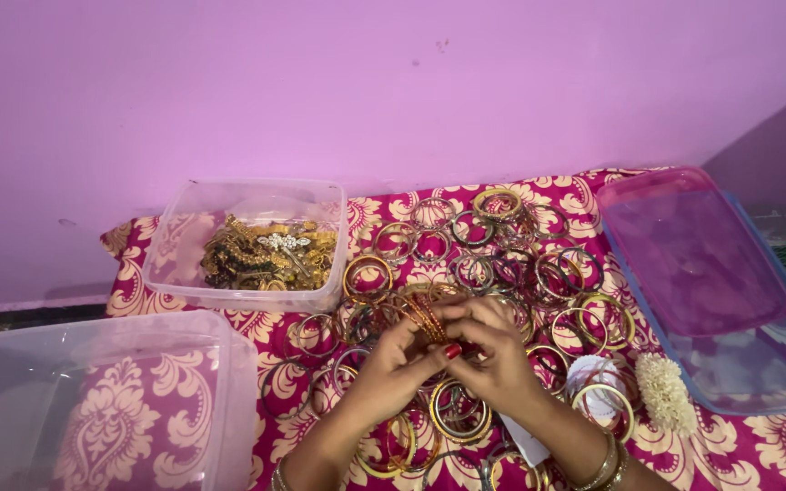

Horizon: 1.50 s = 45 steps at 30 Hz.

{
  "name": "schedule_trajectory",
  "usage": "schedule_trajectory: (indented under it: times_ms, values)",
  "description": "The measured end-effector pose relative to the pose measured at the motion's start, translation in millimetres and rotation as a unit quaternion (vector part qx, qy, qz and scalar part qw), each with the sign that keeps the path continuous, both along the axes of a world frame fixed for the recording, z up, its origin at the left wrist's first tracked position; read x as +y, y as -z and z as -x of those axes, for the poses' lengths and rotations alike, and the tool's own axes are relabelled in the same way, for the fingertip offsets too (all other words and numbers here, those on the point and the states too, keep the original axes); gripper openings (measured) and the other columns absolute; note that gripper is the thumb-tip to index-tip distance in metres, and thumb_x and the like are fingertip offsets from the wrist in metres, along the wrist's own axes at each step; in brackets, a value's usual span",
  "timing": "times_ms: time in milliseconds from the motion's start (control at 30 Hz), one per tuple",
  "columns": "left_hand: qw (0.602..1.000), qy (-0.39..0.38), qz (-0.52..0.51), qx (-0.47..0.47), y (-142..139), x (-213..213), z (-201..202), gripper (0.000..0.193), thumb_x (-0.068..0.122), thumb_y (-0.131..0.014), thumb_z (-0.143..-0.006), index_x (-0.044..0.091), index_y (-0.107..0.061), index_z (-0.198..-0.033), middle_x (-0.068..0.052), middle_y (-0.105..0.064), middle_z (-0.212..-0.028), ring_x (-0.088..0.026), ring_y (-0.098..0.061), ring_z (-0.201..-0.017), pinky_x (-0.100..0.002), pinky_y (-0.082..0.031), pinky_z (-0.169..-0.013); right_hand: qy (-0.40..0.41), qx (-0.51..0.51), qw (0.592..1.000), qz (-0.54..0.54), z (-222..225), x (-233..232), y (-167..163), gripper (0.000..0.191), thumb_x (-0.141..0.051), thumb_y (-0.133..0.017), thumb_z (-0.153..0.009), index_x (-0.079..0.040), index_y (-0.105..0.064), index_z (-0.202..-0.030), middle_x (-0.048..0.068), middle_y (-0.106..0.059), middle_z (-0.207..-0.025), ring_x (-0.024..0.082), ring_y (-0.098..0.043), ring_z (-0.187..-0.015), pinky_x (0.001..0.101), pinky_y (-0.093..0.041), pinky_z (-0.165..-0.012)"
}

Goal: The person sits at a bed covered with many bangles and jewelry pieces. They pick up bangles one at a time, sort and stack them into groups on the cloth, and place necklace-style jewelry pieces into a plastic storage container.

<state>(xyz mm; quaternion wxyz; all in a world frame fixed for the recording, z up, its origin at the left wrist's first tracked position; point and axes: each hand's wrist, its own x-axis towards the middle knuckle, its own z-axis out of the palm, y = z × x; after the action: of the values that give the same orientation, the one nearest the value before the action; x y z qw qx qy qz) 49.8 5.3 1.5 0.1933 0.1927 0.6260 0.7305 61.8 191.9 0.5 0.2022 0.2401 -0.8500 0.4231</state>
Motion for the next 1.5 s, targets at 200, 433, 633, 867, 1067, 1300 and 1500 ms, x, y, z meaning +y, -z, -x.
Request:
schedule_trajectory:
  times_ms: [200, 433, 633, 867, 1067, 1300, 1500]
  values:
    - [1.000, -0.015, -0.014, -0.024, 0, -1, 2, 0.044, 0.003, -0.066, -0.096, 0.001, -0.059, -0.140, -0.005, -0.073, -0.114, -0.011, -0.067, -0.101, -0.027, -0.055, -0.092, 0.073, 0.002, 0.997, 0.008, 7, 6, 9, 0.025, -0.017, -0.083, -0.072, -0.006, -0.073, -0.092, 0.001, -0.075, -0.112, 0.021, -0.064, -0.109, 0.0393, -0.040, -0.098]
    - [0.998, -0.041, -0.032, -0.047, 14, 0, 5, 0.043, 0.004, -0.067, -0.094, -0.002, -0.057, -0.135, -0.004, -0.072, -0.118, -0.012, -0.068, -0.108, -0.027, -0.055, -0.095, 0.088, 0.002, 0.996, 0.009, 7, 7, 15, 0.028, -0.019, -0.081, -0.074, -0.005, -0.073, -0.096, 0.006, -0.069, -0.109, 0.023, -0.063, -0.108, 0.0395, -0.040, -0.097]
    - [0.993, -0.049, -0.104, -0.032, 17, 1, 6, 0.049, -0.001, -0.070, -0.092, -0.001, -0.054, -0.139, -0.007, -0.070, -0.118, -0.015, -0.067, -0.107, -0.030, -0.056, -0.094, 0.058, 0.020, 0.997, -0.052, 0, 5, 5, 0.038, -0.023, -0.082, -0.073, -0.003, -0.072, -0.104, 0.009, -0.067, -0.114, 0.027, -0.059, -0.115, 0.0426, -0.037, -0.098]
    - [0.990, -0.067, -0.114, -0.049, -15, -7, 10, 0.055, 0.005, -0.070, -0.090, 0.006, -0.052, -0.142, -0.008, -0.068, -0.135, -0.020, -0.067, -0.121, -0.038, -0.058, -0.105, 0.052, 0.026, 0.998, -0.029, 6, 4, -3, 0.041, -0.033, -0.077, -0.083, -0.008, -0.073, -0.114, 0.007, -0.071, -0.112, 0.023, -0.063, -0.108, 0.0415, -0.044, -0.097]
    - [0.986, -0.141, -0.084, -0.039, -20, -15, 18, 0.044, 0.006, -0.059, -0.096, 0.006, -0.054, -0.140, -0.008, -0.071, -0.130, -0.018, -0.069, -0.118, -0.034, -0.061, -0.089, 0.064, -0.002, 0.998, 0.000, 9, 9, -9, 0.026, -0.025, -0.073, -0.091, -0.008, -0.075, -0.110, 0.006, -0.074, -0.104, 0.020, -0.069, -0.098, 0.0363, -0.053, -0.089]
    - [0.970, -0.226, -0.085, 0.017, -7, -29, 24, 0.040, 0.006, -0.060, -0.099, 0.001, -0.055, -0.139, -0.011, -0.074, -0.112, -0.017, -0.075, -0.104, -0.028, -0.059, -0.081, -0.031, 0.011, 0.997, -0.071, 8, -3, -2, 0.017, -0.020, -0.076, -0.088, -0.012, -0.076, -0.102, 0.003, -0.073, -0.102, 0.018, -0.067, -0.099, 0.0331, -0.054, -0.084]
    - [0.967, -0.223, -0.096, 0.078, -17, -37, 19, 0.041, 0.004, -0.061, -0.101, 0.000, -0.057, -0.142, -0.009, -0.075, -0.112, -0.013, -0.070, -0.101, -0.025, -0.055, -0.086, -0.130, -0.038, 0.971, -0.197, -2, -3, -14, 0.025, -0.031, -0.075, -0.088, -0.011, -0.074, -0.103, 0.004, -0.069, -0.109, 0.021, -0.063, -0.105, 0.0410, -0.051, -0.091]
